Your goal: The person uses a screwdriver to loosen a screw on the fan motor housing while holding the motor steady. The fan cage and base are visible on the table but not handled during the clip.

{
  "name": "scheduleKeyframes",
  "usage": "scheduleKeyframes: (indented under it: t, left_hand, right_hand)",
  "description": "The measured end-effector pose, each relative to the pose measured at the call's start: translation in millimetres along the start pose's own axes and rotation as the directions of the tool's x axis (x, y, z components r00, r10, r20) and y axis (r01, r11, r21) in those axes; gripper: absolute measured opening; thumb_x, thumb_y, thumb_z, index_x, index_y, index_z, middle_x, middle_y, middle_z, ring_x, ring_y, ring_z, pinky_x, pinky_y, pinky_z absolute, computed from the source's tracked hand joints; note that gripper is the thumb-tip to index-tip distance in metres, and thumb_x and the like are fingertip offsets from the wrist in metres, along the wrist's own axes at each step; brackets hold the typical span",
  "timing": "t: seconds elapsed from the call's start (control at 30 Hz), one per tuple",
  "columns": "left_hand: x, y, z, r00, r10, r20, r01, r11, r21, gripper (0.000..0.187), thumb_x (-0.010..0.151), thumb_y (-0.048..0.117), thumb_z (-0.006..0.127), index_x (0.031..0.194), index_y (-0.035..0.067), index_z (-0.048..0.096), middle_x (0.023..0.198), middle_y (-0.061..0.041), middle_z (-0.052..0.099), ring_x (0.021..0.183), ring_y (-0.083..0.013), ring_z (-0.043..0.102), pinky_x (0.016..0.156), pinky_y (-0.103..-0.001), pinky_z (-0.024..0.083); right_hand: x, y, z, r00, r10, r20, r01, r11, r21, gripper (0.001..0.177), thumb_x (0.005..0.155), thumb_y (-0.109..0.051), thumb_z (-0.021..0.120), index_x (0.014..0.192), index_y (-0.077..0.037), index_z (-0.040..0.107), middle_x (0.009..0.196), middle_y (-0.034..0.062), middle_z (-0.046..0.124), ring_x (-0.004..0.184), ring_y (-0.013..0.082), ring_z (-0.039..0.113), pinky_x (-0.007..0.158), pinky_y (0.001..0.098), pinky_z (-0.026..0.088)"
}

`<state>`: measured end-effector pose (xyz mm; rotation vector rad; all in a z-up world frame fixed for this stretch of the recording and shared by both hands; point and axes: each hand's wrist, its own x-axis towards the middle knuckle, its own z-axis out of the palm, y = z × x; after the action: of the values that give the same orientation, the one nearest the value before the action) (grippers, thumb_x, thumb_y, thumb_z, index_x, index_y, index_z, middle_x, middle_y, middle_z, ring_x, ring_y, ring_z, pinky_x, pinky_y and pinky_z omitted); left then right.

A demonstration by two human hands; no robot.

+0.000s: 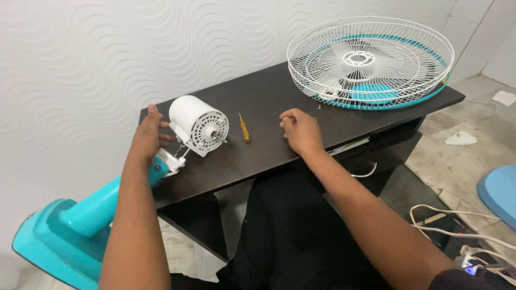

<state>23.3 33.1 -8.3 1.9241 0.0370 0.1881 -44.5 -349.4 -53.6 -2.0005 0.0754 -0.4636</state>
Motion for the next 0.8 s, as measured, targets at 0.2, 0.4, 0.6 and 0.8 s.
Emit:
scheduleKeyframes:
  t: [0.2,0.4,0.6,0.8]
  left_hand:
    - [4,-7,2,1.000,-0.004,0.008,0.004,0.999,-0.048,0.098,0.091,0.080,0.035,0.145,-0.001,0.046,0.123,-0.014,0.059,0.082,-0.0249,0.068,0.074,-0.039,0.052]
    - [2,-5,4,1.000,-0.015,-0.018,0.016,0.999,0.031,0.100,0.089,0.082,0.034,0.141,-0.001,0.052,0.123,-0.012,0.061,0.081,-0.0252,0.071,0.072,-0.038,0.053]
    - [-3,0,5,0.999,-0.020,-0.039,0.024,0.994,0.109,0.097,0.090,0.081,0.034,0.140,0.000,0.055,0.122,-0.012,0.063,0.078,-0.0246,0.071,0.067,-0.036,0.054]
    - [5,3,5,0.998,0.015,-0.056,-0.008,0.994,0.113,0.091,0.089,0.078,0.037,0.132,0.002,0.061,0.115,-0.011,0.065,0.073,-0.0256,0.070,0.064,-0.037,0.053]
  right_hand:
    - [2,16,-39,0.959,-0.250,-0.129,0.217,0.950,-0.226,0.018,0.099,-0.015,0.058,0.109,-0.004,0.068,0.097,0.0065,0.079,0.089,0.0273,0.073,0.082,0.0412,0.054]
    - [-10,28,-51,0.966,-0.241,-0.092,0.208,0.939,-0.273,0.017,0.095,-0.016,0.065,0.106,-0.005,0.070,0.109,0.0119,0.070,0.088,0.0289,0.070,0.082,0.0424,0.054]
    - [-9,34,-47,0.932,-0.347,-0.108,0.301,0.903,-0.306,0.016,0.098,-0.014,0.063,0.109,-0.007,0.073,0.104,0.0128,0.072,0.091,0.0316,0.068,0.084,0.0435,0.053]
    - [-3,29,-48,0.982,-0.187,-0.040,0.163,0.928,-0.335,0.017,0.093,-0.022,0.070,0.105,-0.010,0.075,0.091,0.0121,0.072,0.084,0.0299,0.069,0.081,0.0440,0.054]
